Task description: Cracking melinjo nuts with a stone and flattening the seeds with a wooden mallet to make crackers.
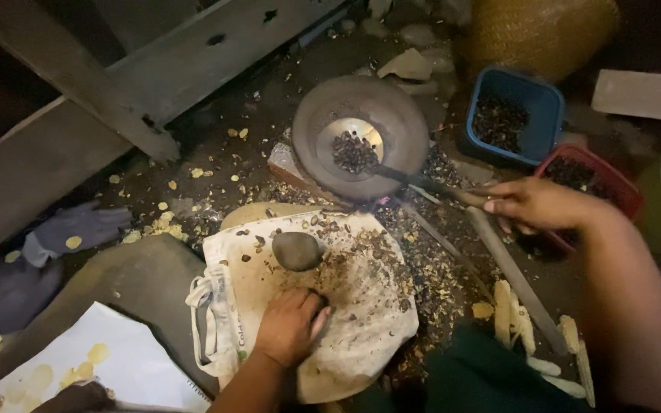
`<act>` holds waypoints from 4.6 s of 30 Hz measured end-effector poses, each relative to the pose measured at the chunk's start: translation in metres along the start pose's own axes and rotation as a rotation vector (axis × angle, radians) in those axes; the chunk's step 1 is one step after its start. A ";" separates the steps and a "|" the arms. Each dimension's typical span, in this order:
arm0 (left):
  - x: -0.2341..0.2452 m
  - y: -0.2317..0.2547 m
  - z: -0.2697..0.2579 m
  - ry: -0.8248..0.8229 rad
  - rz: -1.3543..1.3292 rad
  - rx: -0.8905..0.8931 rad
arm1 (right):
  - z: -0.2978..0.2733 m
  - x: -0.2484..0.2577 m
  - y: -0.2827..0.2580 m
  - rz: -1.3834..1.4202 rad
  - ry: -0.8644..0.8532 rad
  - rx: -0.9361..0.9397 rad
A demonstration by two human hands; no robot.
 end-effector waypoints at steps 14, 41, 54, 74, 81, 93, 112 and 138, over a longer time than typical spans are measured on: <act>0.011 0.003 0.005 0.050 -0.068 -0.084 | 0.220 -0.064 -0.193 -0.194 0.533 0.191; 0.052 -0.033 0.016 0.409 -1.163 0.587 | 0.210 -0.078 -0.212 0.096 0.179 0.173; -0.025 -0.019 0.007 0.350 -2.318 1.194 | -0.001 -0.138 -0.259 -0.047 0.031 0.882; -0.024 -0.032 -0.023 0.250 -0.100 0.349 | 0.009 -0.227 -0.142 0.054 0.167 0.556; -0.007 -0.016 -0.020 0.271 0.037 0.380 | -0.025 -0.238 -0.177 -0.086 0.332 0.866; -0.007 -0.045 -0.034 0.368 -0.079 0.307 | -0.014 -0.253 -0.154 -0.028 0.231 0.432; -0.006 -0.047 -0.042 0.330 -0.030 0.419 | -0.007 -0.241 -0.181 -0.036 0.265 0.710; 0.016 -0.054 -0.058 0.525 -0.125 0.428 | 0.017 -0.235 -0.212 -0.151 0.133 0.495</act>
Point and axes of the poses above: each hand's wrist, its own z-axis towards the middle knuckle, its own x-axis out of the back of the hand, y = z × x, the point moved 7 cm from there along z, towards the middle knuckle, and after that the axes turned 4 degrees about z, right-handed, at the moved point
